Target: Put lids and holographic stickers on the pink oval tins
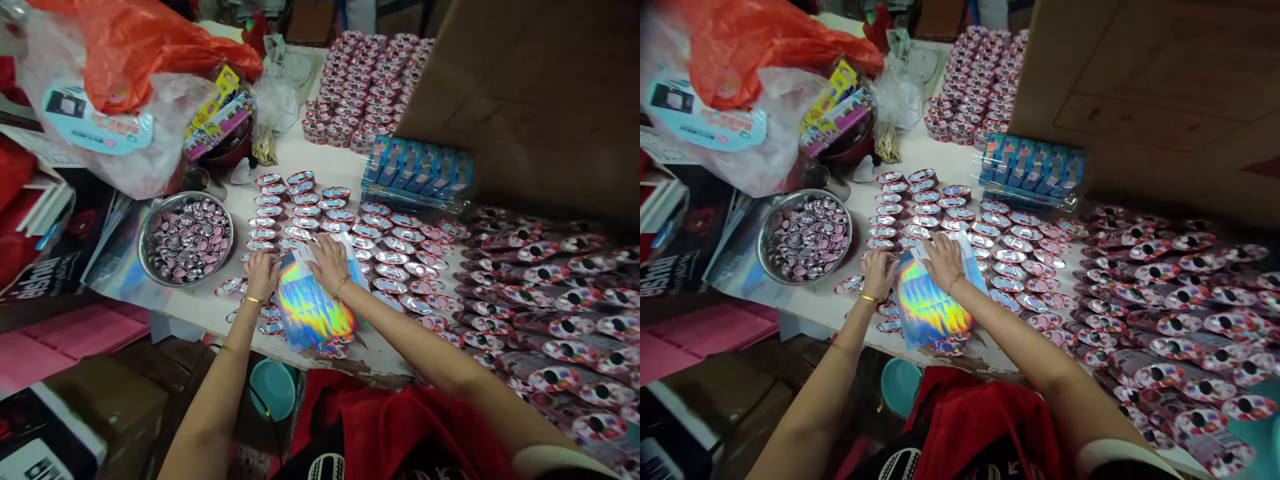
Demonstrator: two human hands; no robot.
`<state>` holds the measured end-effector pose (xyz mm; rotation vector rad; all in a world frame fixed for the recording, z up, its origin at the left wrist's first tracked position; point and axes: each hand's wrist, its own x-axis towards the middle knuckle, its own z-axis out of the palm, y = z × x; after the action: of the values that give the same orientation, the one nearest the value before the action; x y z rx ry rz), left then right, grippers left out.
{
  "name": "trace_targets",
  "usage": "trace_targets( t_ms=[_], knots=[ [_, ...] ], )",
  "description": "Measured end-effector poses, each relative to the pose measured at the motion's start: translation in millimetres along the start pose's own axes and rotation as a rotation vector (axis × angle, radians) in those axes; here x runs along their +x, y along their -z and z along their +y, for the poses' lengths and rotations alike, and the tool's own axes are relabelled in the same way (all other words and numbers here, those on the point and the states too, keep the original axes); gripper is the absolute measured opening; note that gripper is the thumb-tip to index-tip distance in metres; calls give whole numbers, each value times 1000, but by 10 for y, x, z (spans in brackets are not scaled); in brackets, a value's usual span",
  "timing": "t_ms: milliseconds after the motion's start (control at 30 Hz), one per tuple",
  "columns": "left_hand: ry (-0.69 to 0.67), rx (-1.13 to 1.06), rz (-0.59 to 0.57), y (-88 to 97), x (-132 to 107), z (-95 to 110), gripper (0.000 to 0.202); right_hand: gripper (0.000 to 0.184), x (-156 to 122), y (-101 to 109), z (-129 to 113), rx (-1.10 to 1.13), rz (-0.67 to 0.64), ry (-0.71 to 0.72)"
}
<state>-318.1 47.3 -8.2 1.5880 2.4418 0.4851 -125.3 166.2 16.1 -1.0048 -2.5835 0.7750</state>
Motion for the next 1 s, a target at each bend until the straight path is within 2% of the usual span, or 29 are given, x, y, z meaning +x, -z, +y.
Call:
trace_targets(
  t_ms=[67, 167, 267, 367, 467, 600, 733, 833, 900, 933, 1000],
  knots=[
    [-19, -58, 34, 12, -4, 10, 19, 37, 223, -99, -44, -19, -71, 74],
    [-51, -30, 57, 58, 42, 52, 22, 28, 397, -146, -47, -10, -171, 74],
    [-127, 20, 57, 45, 110, 160, 31, 28, 432, -109, -23, 11, -210, 37],
    [-202, 2, 55, -29, 143, 311, 24, 25, 415, -51, 7, 31, -213, 2],
    [-204, -27, 86, -107, 119, 434, 23, 23, 399, -14, 47, 45, -204, -52],
    [-228, -70, 108, -174, -61, 530, 20, 22, 401, -4, 123, 48, -195, -104],
    [-263, -214, 103, -150, -430, 598, 11, 21, 412, -14, 206, 19, -173, -117],
    [-158, -375, 204, -57, -568, 626, 13, 21, 405, -20, 241, 4, -168, -121],
    [-74, -392, 278, 2, -473, 633, 25, 22, 391, -16, 237, 5, -168, -109],
    [-59, -355, 270, 18, -376, 633, 33, 22, 383, -13, 226, 8, -169, -99],
    [-77, -226, 177, 14, -140, 627, 46, 23, 370, -3, 197, 11, -171, -80]
  ],
)
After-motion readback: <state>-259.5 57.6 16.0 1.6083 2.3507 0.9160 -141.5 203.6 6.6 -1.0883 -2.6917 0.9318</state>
